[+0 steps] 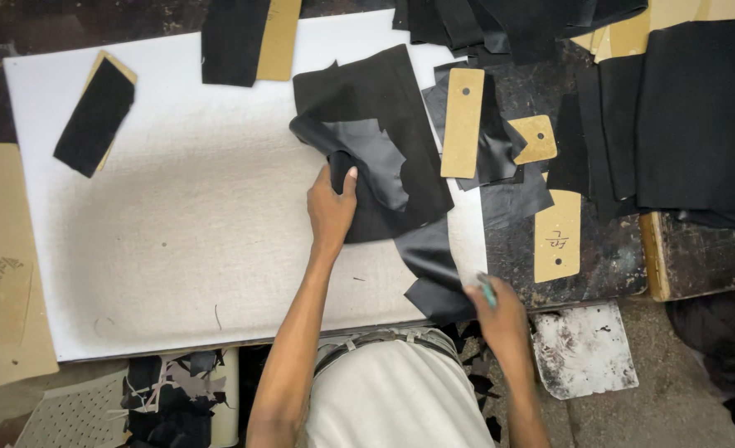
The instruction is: The person lays a large piece of black leather on a worktable, places cardboard templates on it, and uses a cutting tool to trace and cut out shapes. The person repeatedly repositions the leather and templates, cuts along the template edges, and sets aside the cut pieces.
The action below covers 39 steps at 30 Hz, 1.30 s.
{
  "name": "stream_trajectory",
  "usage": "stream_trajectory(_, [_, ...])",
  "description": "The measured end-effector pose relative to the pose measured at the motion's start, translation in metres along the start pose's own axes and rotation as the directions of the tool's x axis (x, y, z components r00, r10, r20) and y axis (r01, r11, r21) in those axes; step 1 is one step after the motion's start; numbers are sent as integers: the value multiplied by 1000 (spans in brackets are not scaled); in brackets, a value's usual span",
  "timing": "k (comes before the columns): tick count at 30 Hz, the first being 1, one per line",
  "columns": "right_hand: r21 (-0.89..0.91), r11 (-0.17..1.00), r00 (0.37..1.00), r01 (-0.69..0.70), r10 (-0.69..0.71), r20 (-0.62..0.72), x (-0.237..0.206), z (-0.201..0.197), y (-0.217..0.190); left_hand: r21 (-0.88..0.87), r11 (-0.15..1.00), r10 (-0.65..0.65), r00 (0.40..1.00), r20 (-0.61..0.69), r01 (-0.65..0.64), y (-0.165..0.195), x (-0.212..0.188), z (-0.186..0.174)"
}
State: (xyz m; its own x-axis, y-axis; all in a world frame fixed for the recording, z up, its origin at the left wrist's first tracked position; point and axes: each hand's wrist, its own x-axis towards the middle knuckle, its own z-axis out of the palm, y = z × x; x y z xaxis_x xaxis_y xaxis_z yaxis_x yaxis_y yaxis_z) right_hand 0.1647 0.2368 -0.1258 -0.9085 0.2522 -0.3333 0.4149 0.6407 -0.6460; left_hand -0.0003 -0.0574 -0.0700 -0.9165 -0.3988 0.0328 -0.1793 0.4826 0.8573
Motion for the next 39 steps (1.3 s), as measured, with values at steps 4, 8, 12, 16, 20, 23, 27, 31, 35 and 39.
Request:
stream_trajectory(4, [-272,945,983,182,-165,86,20,27,-64,-291,944,120,984,-134,-154,7,44,-42])
stream_trajectory(8, [-108,986,990,124,-115,86,35,26,-105,-531,755,217,911,-350,-384,-6,82,-159])
stream_trajectory(12, [183,875,892,448,-451,-25,41,25,-135,-563,793,158,971,-179,-233,-60,60,-280])
stream_trajectory(16, [97,937,926,335,-346,150,18,13,-133,-336,934,-114,992,51,125,-146,9,-304])
stream_trajectory(20, [-170,983,927,70,-2,375,-21,24,-110,-309,869,-387,920,65,388,-227,-50,-282])
stream_trajectory(23, [-235,971,902,33,72,426,-40,46,-101,-352,794,-519,854,35,496,-263,-81,-273])
stream_trajectory(27, [-140,988,924,-65,113,366,-50,75,-109,-490,763,-480,877,6,421,-277,-98,-268])
stream_trajectory(31, [-145,989,997,14,-3,74,-29,114,-134,-148,944,-320,928,-190,295,-261,-104,-269])
stream_trajectory(35, [-169,981,995,94,-96,-2,-6,164,-177,-10,987,-156,959,-235,159,-223,-118,-277])
stream_trajectory(39, [-13,956,956,292,-292,10,-33,214,-246,-373,922,-95,994,49,106,-198,-116,-285])
